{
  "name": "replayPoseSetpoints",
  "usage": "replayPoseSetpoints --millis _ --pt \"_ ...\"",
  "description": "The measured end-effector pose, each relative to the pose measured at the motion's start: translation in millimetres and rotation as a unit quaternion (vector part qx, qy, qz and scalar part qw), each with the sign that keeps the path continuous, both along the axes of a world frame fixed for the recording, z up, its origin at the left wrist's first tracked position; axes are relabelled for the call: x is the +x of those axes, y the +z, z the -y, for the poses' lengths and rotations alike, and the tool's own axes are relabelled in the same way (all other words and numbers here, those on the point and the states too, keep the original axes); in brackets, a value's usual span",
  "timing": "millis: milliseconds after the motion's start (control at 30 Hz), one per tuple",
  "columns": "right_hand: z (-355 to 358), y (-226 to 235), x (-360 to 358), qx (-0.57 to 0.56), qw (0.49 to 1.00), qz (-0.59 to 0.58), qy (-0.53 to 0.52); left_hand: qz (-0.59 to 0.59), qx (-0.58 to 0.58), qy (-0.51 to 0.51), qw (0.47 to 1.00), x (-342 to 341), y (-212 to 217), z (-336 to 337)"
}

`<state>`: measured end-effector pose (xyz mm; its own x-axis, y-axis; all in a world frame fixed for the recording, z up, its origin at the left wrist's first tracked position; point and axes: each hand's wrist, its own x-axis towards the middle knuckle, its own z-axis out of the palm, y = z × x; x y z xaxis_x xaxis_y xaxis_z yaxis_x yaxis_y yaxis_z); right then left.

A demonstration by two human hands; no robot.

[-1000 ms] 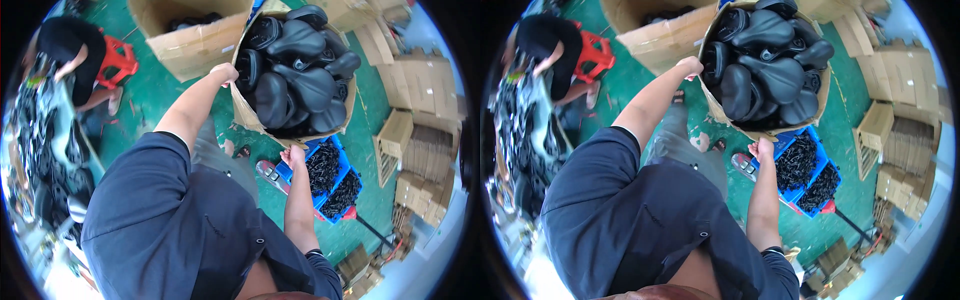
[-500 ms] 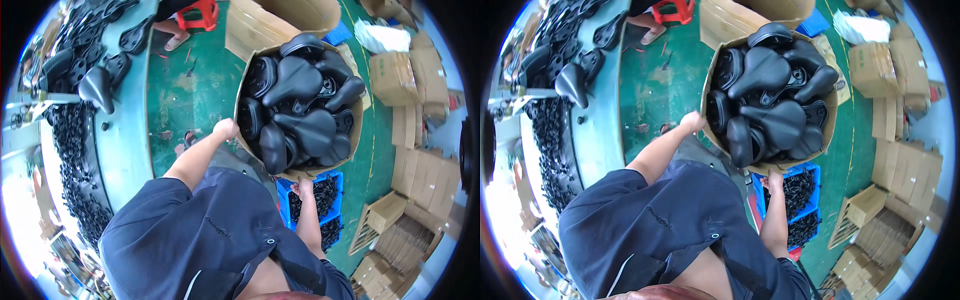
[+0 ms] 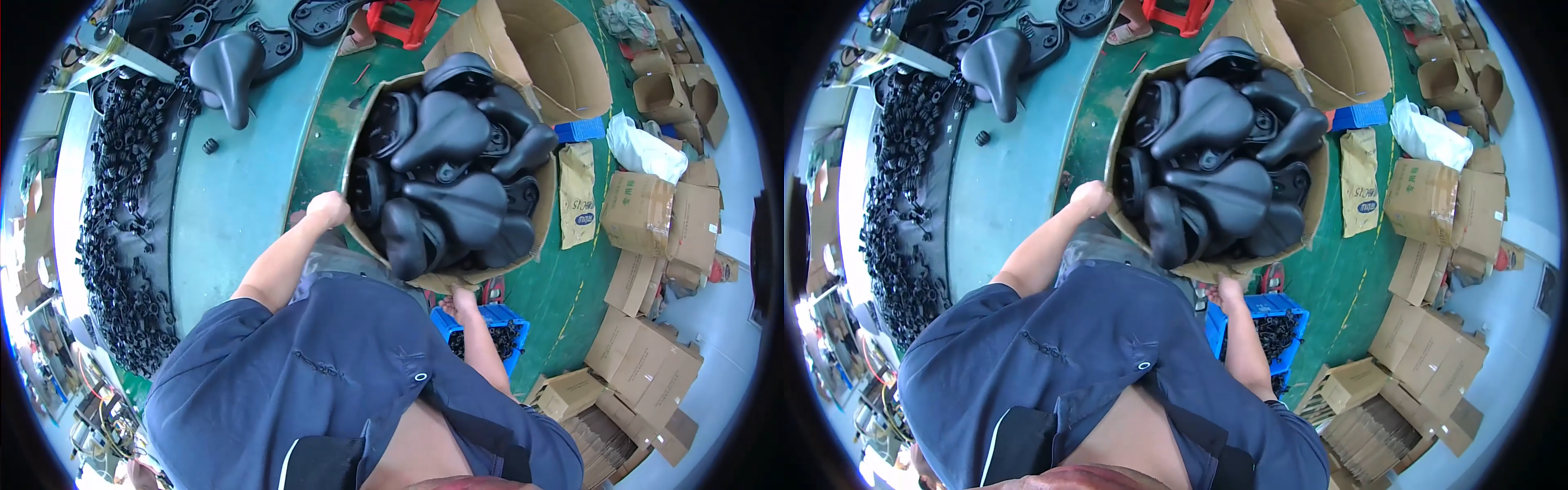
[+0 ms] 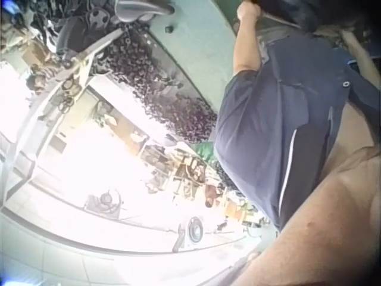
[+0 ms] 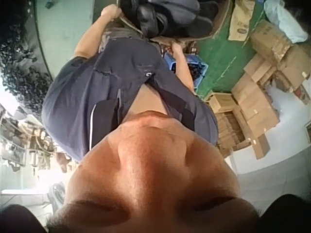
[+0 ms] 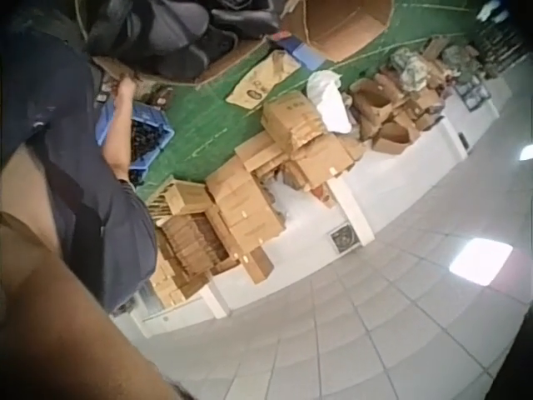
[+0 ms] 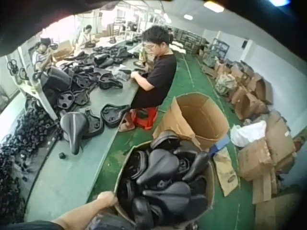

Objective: Assembling components onto bicycle seat bases and organizing them into large shipping containers.

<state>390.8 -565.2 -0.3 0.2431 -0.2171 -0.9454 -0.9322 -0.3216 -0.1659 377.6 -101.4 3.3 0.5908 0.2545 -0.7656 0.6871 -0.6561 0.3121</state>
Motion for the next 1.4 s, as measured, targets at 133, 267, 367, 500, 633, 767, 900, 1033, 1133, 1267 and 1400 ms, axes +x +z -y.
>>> replayPoseSetpoints --millis 133,267,367,500,633,767,900,1033,1133,1267,1400 --pt "-44.3 -9.3 10.2 0.005 0.999 0.008 0.036 -0.038 -0.023 0.027 0.999 -2.1 -3.2 -49.6" --pt "-76.6 -10.2 37.0 0.039 0.999 0.022 0.024 0.023 0.028 0.045 0.998 21.0 -9.6 -76.8" --pt "-107.7 -13.5 48.8 0.051 0.998 0.019 0.005 -0.018 0.028 -0.016 0.999 59.8 -11.9 -117.1" --pt "-168.8 -27.5 66.0 0.125 0.992 -0.012 -0.033 0.097 0.132 0.034 0.986 87.0 -21.5 -162.0" --pt "-222.9 -21.5 93.9 0.189 0.974 -0.085 -0.096 0.171 0.149 0.056 0.972 87.6 1.8 -172.5" --pt "-241.3 -24.6 104.9 0.218 0.959 -0.149 -0.107 0.333 0.151 0.127 0.922 62.0 31.8 -129.0" --pt "-234.8 -17.1 97.5 0.256 0.944 -0.21 -0.002 0.413 0.072 0.175 0.891 43.5 39.0 -62.0" --pt "-238.7 58.1 119.8 0.289 0.927 -0.04 0.236 0.307 0.081 0.204 0.926 44.7 63.4 -22.2" --pt "-238.5 105.6 183.2 0.29 0.856 0.275 0.328 0.242 0.157 0.18 0.94 63.9 79.8 -8.8" --pt "-226.6 87.5 274.5 0.122 0.777 0.538 0.302 0.229 0.173 0.2 0.937 85.2 88.1 -11.3" --pt "-235.4 59.7 317.8 0.067 0.828 0.408 0.379 0.21 0.151 0.222 0.94 91.7 81.9 -11.9"
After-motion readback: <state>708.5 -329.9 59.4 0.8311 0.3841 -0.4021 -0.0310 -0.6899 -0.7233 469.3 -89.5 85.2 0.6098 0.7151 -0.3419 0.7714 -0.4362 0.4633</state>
